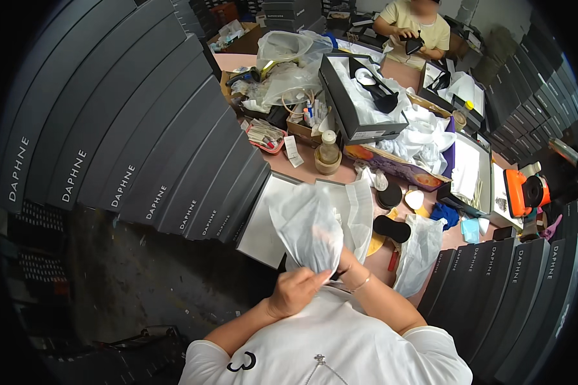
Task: Inspecting, brushing, and packing a pair of high-heeled shoes into a box.
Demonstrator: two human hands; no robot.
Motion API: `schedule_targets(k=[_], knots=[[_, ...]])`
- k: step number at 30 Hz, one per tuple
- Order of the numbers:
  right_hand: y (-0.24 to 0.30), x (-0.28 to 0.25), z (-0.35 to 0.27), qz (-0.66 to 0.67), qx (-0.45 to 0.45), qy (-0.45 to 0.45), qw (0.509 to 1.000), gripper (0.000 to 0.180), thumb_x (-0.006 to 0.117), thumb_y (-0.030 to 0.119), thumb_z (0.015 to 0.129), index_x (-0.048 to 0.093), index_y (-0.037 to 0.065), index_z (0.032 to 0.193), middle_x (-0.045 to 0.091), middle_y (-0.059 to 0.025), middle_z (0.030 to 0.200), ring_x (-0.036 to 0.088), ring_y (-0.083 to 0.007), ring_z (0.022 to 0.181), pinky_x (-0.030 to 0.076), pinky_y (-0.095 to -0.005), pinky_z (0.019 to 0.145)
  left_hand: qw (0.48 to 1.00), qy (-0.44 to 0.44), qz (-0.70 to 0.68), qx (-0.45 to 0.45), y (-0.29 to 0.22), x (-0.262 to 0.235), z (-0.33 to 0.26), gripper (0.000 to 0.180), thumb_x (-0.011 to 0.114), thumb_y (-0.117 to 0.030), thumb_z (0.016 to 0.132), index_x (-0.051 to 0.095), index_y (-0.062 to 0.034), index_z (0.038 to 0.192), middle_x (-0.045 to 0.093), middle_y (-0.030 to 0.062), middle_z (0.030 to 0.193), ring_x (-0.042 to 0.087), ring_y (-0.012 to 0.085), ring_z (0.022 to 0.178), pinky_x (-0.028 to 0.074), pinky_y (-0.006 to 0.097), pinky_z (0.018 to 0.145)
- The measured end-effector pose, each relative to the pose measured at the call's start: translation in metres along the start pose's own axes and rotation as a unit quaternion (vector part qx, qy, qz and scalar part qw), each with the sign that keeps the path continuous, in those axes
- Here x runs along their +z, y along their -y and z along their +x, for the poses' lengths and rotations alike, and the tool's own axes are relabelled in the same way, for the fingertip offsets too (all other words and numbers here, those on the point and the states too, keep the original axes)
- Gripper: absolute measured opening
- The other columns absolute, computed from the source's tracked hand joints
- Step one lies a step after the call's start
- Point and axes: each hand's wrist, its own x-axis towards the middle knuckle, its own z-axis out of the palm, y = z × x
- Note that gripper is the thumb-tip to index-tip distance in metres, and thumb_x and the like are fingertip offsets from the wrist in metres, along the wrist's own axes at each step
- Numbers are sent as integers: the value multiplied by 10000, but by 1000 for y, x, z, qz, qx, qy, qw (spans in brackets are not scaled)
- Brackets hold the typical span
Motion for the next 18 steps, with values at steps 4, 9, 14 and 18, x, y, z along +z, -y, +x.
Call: schedule_targets(k=[4, 9, 14, 18], knots=[[-38, -20, 36, -523, -274, 25, 807, 276, 584, 203, 898, 601, 1, 1085, 638, -166, 1024, 623, -282, 923, 498, -371, 835, 991, -80, -17, -104, 16, 0, 3, 235, 650, 5, 809, 670, -2, 1043, 533, 64, 706, 531, 150, 566, 425, 272, 486], [64, 67, -3, -733, 71, 97, 670, 373, 518, 326, 922, 636, -27, 947, 634, -229, 972, 593, -364, 965, 460, -444, 842, 833, -320, -225, -391, 47, -22, -7, 248, 560, -211, 973, 663, 14, 967, 463, -72, 618, 367, 4, 490, 294, 195, 423], [68, 66, -40, -889, -135, 223, 377, 254, 597, 238, 810, 668, 13, 906, 650, -124, 866, 612, -267, 990, 410, -445, 956, 820, -336, -242, -396, 54, -36, -14, 242, 583, -204, 960, 663, 22, 986, 487, -54, 634, 379, 10, 507, 309, 193, 439], [75, 63, -63, -880, -325, 102, 331, 133, 626, 198, 760, 697, 117, 839, 576, -120, 1139, 475, -280, 1190, 309, -568, 1037, 900, -282, -79, -323, 59, -37, -22, 187, 619, -132, 927, 662, 34, 1002, 543, -6, 682, 447, 48, 560, 371, 220, 491]])
